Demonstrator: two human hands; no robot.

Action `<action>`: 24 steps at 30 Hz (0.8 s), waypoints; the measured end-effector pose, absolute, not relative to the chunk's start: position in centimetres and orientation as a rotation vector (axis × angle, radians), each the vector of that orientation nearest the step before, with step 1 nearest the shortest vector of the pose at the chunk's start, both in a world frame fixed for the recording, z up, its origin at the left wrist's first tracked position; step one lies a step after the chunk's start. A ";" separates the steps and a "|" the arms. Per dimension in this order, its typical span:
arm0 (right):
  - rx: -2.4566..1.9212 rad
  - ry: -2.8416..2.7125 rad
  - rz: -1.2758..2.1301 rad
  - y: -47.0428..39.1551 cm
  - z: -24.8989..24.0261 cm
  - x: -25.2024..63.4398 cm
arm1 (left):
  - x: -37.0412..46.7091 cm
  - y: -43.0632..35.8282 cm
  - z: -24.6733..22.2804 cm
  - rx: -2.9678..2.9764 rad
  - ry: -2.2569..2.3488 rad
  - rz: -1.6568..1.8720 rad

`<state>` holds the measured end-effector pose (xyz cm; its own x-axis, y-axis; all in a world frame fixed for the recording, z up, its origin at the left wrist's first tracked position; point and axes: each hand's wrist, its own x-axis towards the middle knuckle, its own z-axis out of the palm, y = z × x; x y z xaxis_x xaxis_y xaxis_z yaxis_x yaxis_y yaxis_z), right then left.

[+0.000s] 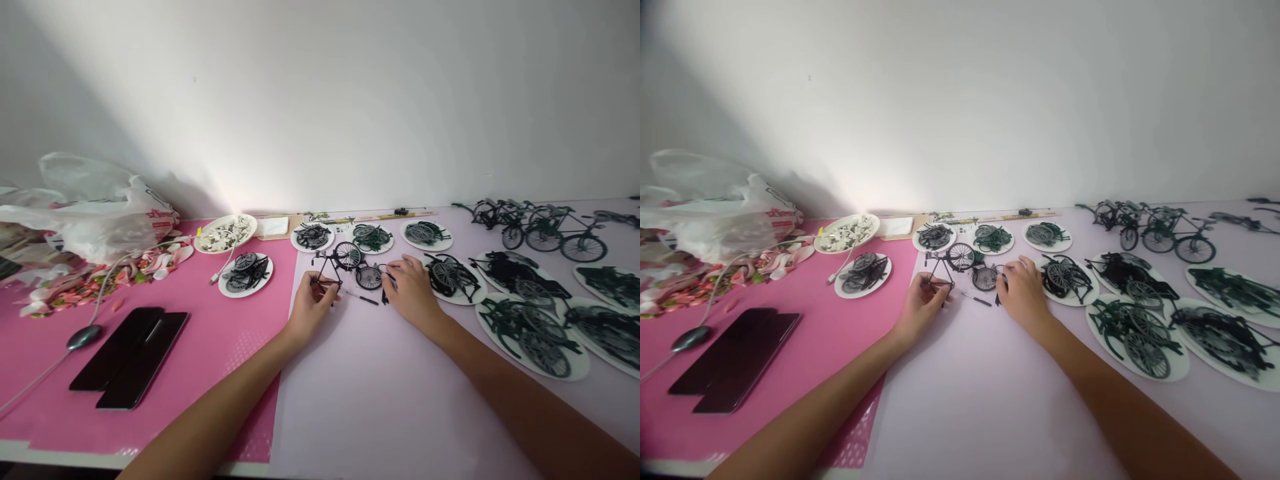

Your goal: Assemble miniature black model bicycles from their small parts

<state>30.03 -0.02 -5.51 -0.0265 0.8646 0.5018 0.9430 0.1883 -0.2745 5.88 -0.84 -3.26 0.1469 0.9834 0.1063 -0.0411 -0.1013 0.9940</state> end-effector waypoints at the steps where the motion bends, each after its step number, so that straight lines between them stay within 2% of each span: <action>1: -1.680 -1.888 -0.174 0.0 -5.6 30.0 | 5.9 -0.8 -3.2 1.329 1.024 1.192; 16: -1.240 -1.673 0.024 -0.3 -3.5 30.1 | 6.0 -0.6 -3.6 1.312 1.026 1.217; 24: -1.192 -1.494 0.190 -2.1 -2.4 27.9 | 6.1 -0.8 -3.3 1.312 1.023 1.222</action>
<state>27.88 -2.11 -2.43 0.1742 0.7413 0.6482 0.5555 0.4695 -0.6862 6.06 -0.76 -3.30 0.1214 0.9856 0.1178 -0.0569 -0.1116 0.9921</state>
